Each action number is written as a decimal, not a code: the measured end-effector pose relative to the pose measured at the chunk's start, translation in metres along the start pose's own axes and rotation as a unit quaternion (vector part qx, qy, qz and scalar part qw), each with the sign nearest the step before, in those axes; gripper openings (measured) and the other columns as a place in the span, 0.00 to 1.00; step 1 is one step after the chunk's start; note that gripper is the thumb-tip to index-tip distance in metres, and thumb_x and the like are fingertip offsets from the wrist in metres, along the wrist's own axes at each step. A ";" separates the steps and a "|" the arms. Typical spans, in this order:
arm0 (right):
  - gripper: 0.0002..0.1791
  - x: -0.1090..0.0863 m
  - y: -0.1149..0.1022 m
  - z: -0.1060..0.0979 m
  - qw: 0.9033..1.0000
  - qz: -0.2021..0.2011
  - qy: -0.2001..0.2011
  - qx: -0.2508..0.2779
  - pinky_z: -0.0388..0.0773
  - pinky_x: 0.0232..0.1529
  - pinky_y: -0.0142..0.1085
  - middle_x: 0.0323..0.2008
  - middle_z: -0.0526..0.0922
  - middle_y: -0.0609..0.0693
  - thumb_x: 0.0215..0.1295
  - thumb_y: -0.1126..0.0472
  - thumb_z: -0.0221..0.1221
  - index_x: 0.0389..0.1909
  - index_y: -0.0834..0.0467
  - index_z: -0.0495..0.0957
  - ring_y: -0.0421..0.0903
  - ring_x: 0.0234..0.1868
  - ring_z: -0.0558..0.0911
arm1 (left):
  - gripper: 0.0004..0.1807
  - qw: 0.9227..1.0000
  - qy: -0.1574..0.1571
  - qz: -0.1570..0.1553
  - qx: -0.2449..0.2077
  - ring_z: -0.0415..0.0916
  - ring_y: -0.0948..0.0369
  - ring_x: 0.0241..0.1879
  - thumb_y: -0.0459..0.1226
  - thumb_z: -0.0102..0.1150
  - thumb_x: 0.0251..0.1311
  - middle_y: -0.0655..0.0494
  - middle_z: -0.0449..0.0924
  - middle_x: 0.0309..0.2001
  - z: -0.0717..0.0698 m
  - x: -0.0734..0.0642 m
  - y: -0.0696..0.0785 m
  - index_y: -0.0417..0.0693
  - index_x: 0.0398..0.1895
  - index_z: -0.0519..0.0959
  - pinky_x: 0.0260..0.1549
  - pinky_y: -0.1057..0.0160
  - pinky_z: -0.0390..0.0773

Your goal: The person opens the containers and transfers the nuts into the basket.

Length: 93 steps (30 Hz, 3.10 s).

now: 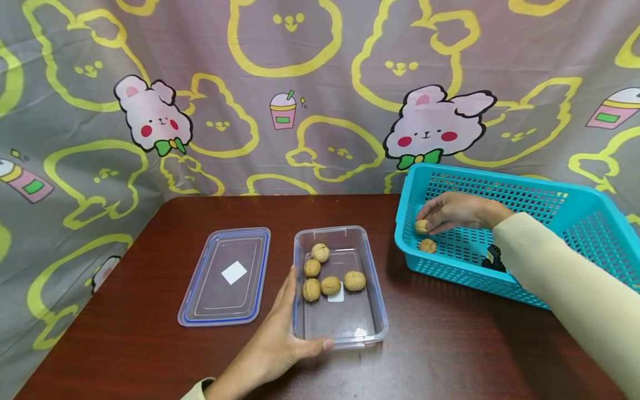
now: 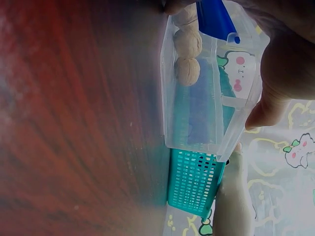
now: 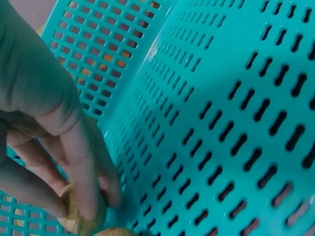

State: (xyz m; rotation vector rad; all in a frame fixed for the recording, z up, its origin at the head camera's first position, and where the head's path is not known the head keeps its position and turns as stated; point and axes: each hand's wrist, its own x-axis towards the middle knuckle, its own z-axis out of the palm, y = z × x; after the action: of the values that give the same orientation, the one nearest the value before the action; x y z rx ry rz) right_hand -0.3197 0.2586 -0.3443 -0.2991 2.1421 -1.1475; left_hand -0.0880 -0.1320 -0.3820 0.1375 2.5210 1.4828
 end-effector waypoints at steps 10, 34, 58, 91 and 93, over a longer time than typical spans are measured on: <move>0.18 0.002 0.001 0.001 0.999 0.006 0.012 -0.044 0.86 0.57 0.47 0.51 0.85 0.57 0.78 0.65 0.56 0.61 0.74 0.76 0.48 0.47 0.86 | 0.79 1.000 0.004 0.011 -0.001 0.40 0.42 0.84 0.47 0.86 0.42 0.45 0.35 0.87 0.000 0.001 0.000 0.53 0.87 0.33 0.79 0.34 0.47; 0.22 -0.011 -0.014 -0.002 0.992 0.042 0.082 -0.083 0.89 0.50 0.49 0.66 0.69 0.76 0.79 0.67 0.52 0.66 0.76 0.69 0.60 0.50 0.89 | 0.79 1.000 0.003 0.011 -0.002 0.40 0.42 0.84 0.48 0.86 0.42 0.44 0.35 0.87 0.000 0.002 -0.001 0.54 0.87 0.33 0.79 0.34 0.47; 0.28 -0.080 -0.081 0.032 0.986 -0.088 0.109 -0.095 0.89 0.50 0.43 0.65 0.78 0.63 0.74 0.59 0.63 0.70 0.66 0.72 0.49 0.53 0.86 | 0.79 1.000 0.001 0.004 0.006 0.41 0.42 0.84 0.49 0.86 0.43 0.45 0.35 0.87 -0.001 0.000 -0.002 0.54 0.87 0.33 0.78 0.33 0.49; 0.25 -0.017 -0.102 0.201 0.988 -0.142 -0.056 0.013 0.89 0.49 0.43 0.66 0.78 0.67 0.68 0.70 0.60 0.66 0.67 0.74 0.57 0.52 0.88 | 0.78 1.000 -0.010 0.009 0.002 0.41 0.41 0.84 0.49 0.85 0.45 0.45 0.33 0.87 -0.003 0.002 -0.001 0.52 0.87 0.31 0.78 0.32 0.51; 0.26 -0.013 -0.101 0.206 0.989 -0.136 -0.059 0.027 0.89 0.50 0.44 0.67 0.76 0.67 0.67 0.72 0.60 0.66 0.68 0.73 0.59 0.55 0.86 | 0.79 1.000 -0.010 0.012 0.001 0.41 0.41 0.84 0.49 0.85 0.45 0.45 0.33 0.87 -0.003 0.002 -0.001 0.51 0.87 0.31 0.78 0.32 0.50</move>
State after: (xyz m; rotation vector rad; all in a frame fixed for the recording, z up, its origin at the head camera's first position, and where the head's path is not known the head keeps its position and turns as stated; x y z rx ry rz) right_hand -0.1850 0.0725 -0.3358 -0.6337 2.0051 -1.3027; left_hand -0.0902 -0.1346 -0.3820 0.1834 2.5135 1.4802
